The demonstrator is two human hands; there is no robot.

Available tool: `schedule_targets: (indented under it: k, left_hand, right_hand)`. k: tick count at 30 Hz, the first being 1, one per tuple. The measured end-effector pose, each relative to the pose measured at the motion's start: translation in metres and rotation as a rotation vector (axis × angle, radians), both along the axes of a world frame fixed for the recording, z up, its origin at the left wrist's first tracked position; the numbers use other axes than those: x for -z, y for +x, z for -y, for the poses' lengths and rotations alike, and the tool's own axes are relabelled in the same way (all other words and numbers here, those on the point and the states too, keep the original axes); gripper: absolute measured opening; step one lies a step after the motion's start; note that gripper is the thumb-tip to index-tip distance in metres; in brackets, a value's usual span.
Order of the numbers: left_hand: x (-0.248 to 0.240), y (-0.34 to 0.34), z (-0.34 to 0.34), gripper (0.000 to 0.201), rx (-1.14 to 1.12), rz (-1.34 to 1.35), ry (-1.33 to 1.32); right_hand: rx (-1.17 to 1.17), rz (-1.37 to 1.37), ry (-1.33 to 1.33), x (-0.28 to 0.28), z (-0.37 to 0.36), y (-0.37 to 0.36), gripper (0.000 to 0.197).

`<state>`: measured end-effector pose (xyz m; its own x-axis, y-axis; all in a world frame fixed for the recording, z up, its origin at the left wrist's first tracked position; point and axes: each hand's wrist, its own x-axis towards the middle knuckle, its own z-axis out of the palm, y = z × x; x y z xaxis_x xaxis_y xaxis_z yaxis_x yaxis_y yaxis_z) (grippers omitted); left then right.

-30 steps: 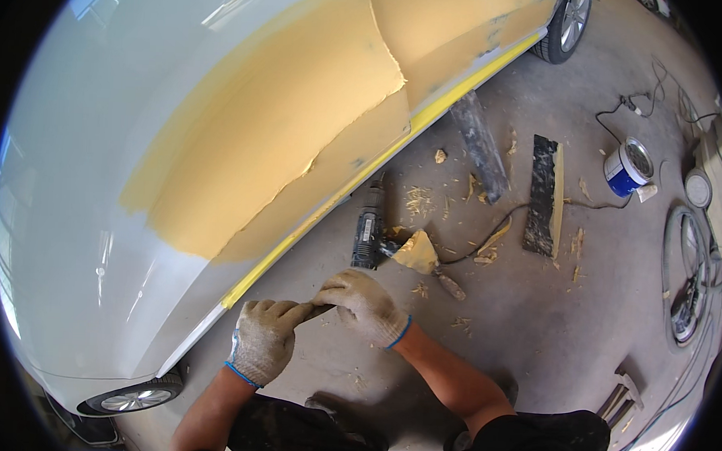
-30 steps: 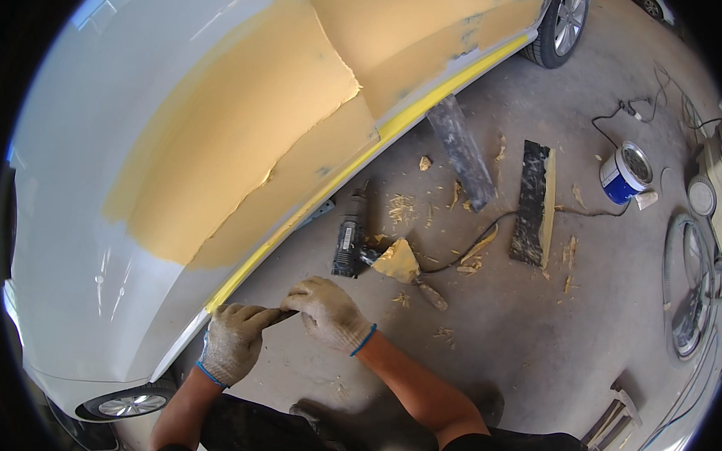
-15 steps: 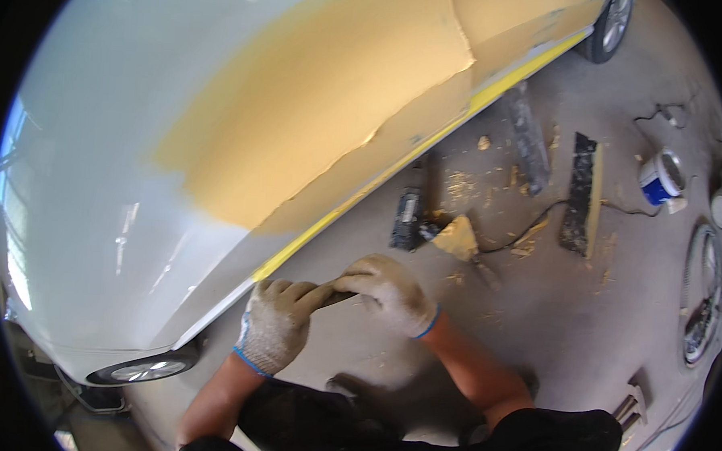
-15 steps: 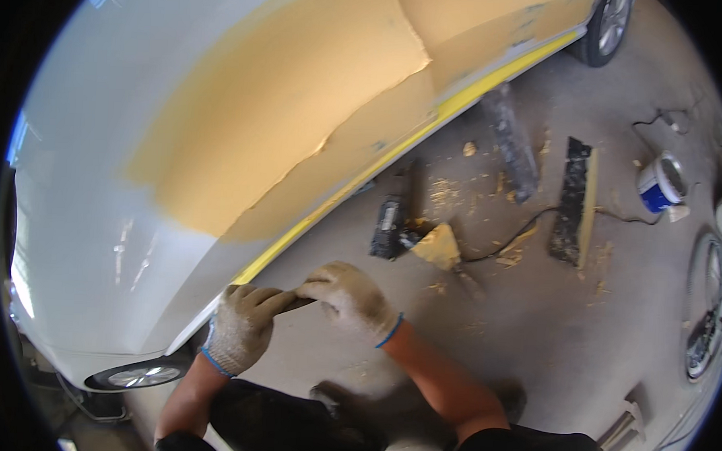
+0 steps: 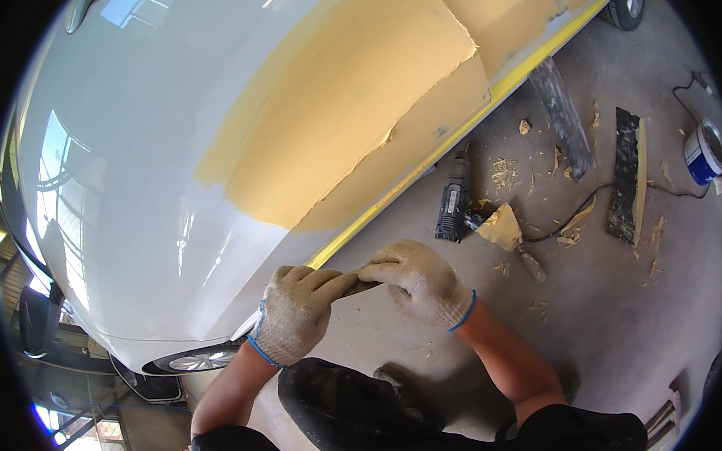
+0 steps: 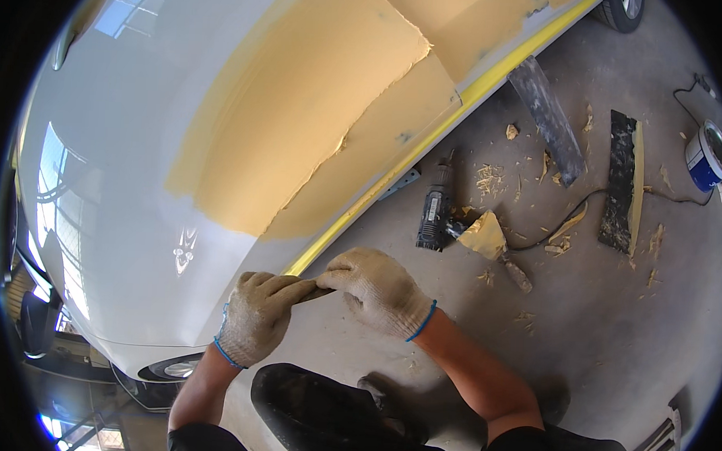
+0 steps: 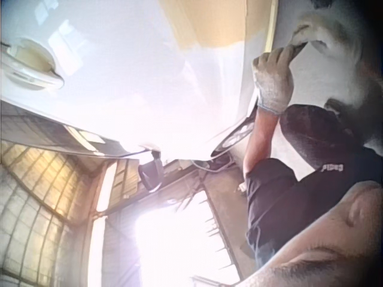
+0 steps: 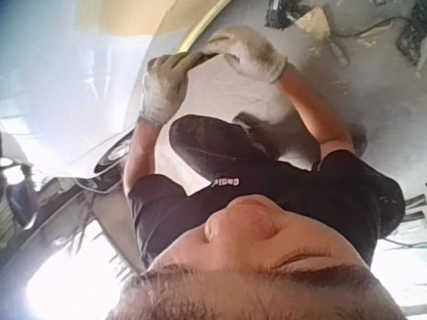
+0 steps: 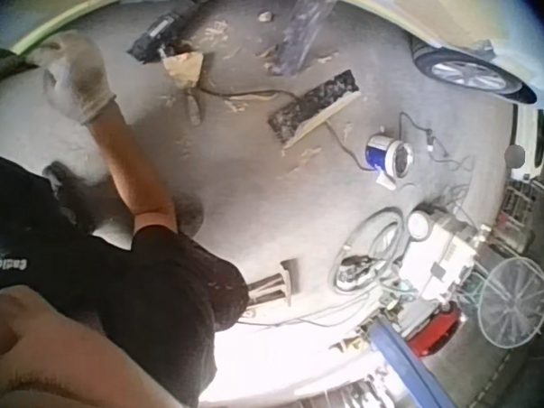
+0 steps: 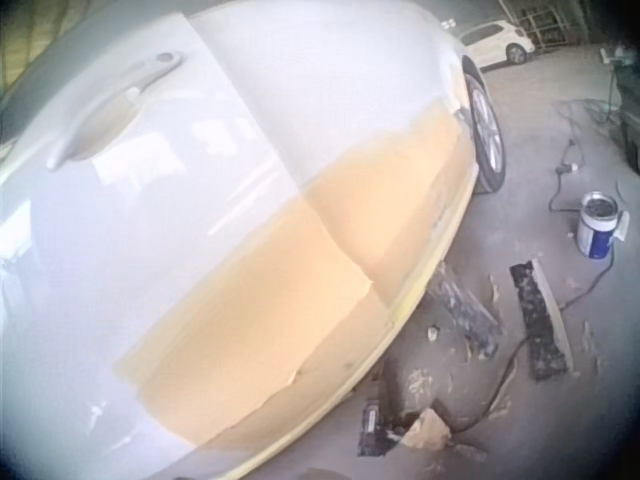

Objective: The person applies yellow body filler to a white car's side panel using a spreader and a putty knife. They repeatedly transfer filler between tools and smooth the surface along the panel's edge.

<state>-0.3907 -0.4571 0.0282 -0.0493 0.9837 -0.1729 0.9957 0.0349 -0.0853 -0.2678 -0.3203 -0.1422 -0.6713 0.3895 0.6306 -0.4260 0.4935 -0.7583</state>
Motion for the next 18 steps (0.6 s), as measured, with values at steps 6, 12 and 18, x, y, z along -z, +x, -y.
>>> schedule_targets:
  k: [6,12,18]
  left_hand:
    - [0.014,0.008,-0.012,0.047,0.024,0.019,0.011]
    - [0.055,-0.005,-0.018,0.036,0.052,0.019,0.078]
    - [0.088,-0.011,-0.036,0.031,0.128,0.028,0.06]
  right_hand:
    - [0.058,0.043,0.001,0.006,-0.007,0.019,0.031]
    - [0.121,0.224,0.07,0.029,-0.004,0.024,0.032]
    - [0.26,0.327,0.036,0.042,0.01,0.023,0.027]
